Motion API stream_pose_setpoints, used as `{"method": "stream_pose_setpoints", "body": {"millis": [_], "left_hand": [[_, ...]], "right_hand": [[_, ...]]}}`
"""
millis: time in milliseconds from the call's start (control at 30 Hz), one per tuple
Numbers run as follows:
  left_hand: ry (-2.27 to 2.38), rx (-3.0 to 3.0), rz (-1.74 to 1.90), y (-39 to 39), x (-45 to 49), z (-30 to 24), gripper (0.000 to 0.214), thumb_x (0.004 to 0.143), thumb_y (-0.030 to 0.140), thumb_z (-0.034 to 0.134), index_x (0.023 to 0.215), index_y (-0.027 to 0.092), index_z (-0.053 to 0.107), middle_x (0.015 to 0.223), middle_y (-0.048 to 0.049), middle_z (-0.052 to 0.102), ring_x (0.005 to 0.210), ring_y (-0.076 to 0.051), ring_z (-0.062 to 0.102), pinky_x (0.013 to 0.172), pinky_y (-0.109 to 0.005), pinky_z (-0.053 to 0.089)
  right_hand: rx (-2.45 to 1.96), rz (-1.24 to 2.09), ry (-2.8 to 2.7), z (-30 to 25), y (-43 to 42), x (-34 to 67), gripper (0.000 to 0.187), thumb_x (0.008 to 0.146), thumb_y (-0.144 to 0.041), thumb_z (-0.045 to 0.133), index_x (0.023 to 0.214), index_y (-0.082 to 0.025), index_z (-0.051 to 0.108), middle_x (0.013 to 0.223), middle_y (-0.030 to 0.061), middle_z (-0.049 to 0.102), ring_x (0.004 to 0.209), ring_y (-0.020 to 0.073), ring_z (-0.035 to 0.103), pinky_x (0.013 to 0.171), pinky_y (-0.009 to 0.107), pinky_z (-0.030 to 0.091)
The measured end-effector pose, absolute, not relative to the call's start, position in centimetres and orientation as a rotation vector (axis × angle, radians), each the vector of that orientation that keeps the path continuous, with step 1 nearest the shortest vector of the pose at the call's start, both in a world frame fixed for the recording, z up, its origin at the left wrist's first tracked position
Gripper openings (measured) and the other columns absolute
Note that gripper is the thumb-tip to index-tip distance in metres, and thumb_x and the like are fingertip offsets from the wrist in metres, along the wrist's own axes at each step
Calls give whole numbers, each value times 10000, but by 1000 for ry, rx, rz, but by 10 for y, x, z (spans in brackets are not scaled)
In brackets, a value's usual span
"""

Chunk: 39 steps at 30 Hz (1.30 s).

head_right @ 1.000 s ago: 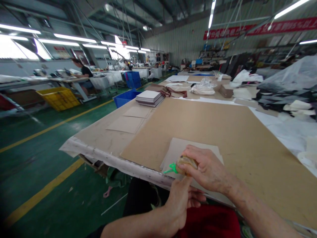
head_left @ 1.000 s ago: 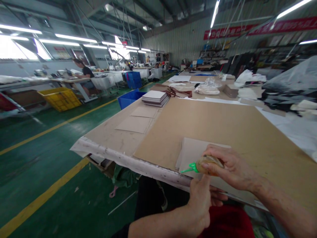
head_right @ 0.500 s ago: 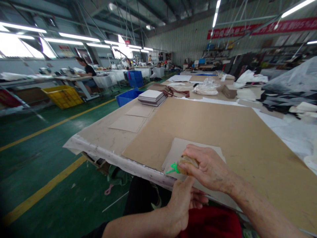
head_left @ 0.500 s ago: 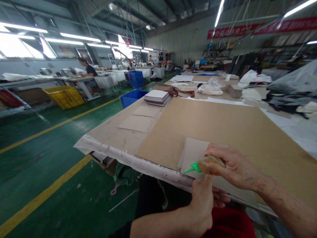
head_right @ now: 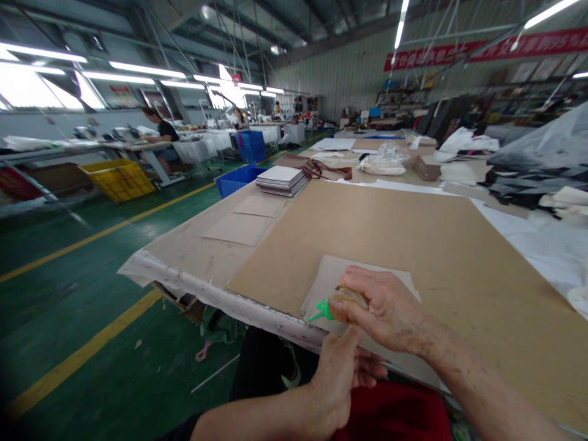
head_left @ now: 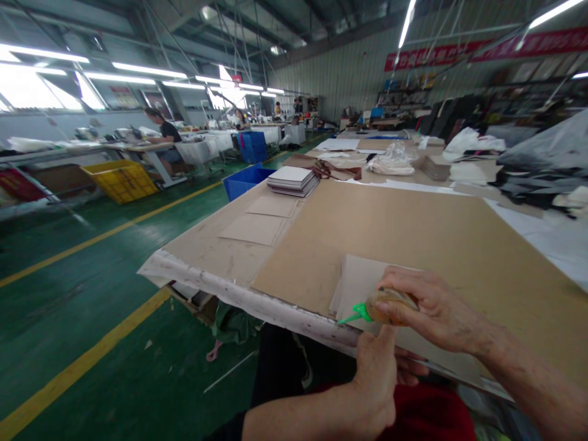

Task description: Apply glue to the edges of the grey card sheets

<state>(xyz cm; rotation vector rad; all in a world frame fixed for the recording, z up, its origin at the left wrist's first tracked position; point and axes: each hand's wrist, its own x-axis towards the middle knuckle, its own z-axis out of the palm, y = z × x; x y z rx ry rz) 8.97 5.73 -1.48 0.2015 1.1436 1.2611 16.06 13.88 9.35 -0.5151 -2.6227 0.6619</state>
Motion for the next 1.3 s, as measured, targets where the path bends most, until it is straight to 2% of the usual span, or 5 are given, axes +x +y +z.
{"method": "stream_pose_setpoints", "body": {"millis": [133, 533, 833, 1300], "left_hand": [[1157, 177, 1247, 58, 90, -13, 328, 887, 446, 421, 941, 124, 455, 664, -107, 665, 485, -150, 616, 397, -182, 375], [1183, 172, 1261, 57, 92, -10, 305, 906, 423, 392, 901, 123, 447, 676, -99, 657, 468, -119, 592, 382, -164, 354], [1180, 225, 1272, 60, 92, -15, 359, 927, 407, 335, 905, 86, 494, 686, -133, 654, 449, -115, 576, 370, -165, 366], [1203, 262, 1230, 62, 90, -15, 433, 891, 458, 367, 776, 80, 543, 636, -132, 641, 413, -117, 559, 372, -178, 367]], "right_hand": [[-614, 633, -2582, 89, 146, 162, 245, 927, -390, 470, 836, -204, 603, 777, 10, 558, 709, 170, 517, 621, 301, 367], [-699, 499, -2590, 87, 167, 162, 242, 920, -391, 467, 792, -207, 556, 758, -6, 545, 681, 160, 508, 608, 277, 345], [-913, 223, -2481, 77, 210, 156, 254, 906, -399, 437, 774, -205, 534, 771, 12, 561, 691, 179, 520, 619, 291, 337], [-881, 322, -2505, 86, 215, 151, 202, 879, -354, 488, 754, -203, 539, 742, -16, 571, 668, 159, 516, 582, 271, 304]]}}
